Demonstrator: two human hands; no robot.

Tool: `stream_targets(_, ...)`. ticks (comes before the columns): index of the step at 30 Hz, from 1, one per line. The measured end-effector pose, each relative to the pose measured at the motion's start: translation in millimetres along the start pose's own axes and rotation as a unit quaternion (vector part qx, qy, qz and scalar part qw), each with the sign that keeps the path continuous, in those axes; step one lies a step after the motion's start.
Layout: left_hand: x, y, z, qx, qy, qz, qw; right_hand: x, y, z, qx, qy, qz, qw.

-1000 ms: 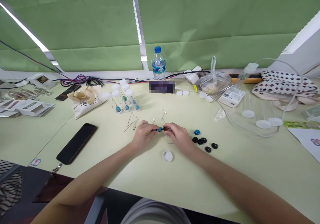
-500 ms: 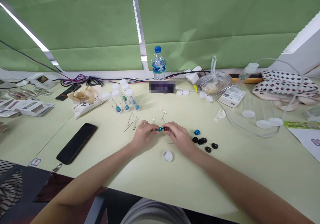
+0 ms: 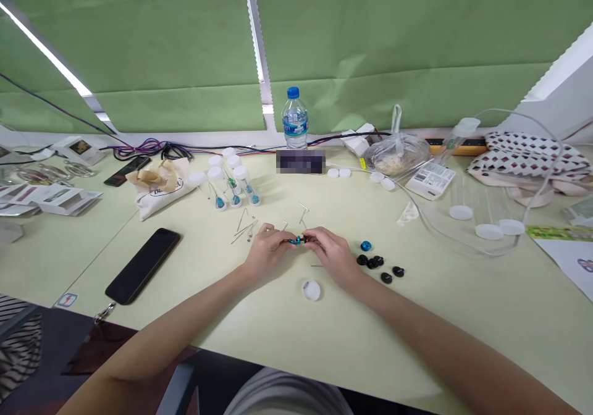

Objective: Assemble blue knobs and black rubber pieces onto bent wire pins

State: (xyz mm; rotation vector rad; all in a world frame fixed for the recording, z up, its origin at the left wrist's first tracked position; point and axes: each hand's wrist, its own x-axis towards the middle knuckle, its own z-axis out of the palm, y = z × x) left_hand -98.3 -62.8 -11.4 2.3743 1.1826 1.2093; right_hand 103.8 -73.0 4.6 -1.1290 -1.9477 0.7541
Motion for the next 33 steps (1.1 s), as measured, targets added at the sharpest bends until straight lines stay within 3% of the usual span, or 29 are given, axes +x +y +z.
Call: stream_targets(33,0.8,-1.3,0.3,0.009,0.013,0.010,1.000,-1.0,2.4,1.1,0.056,-0.022,0.065,0.996)
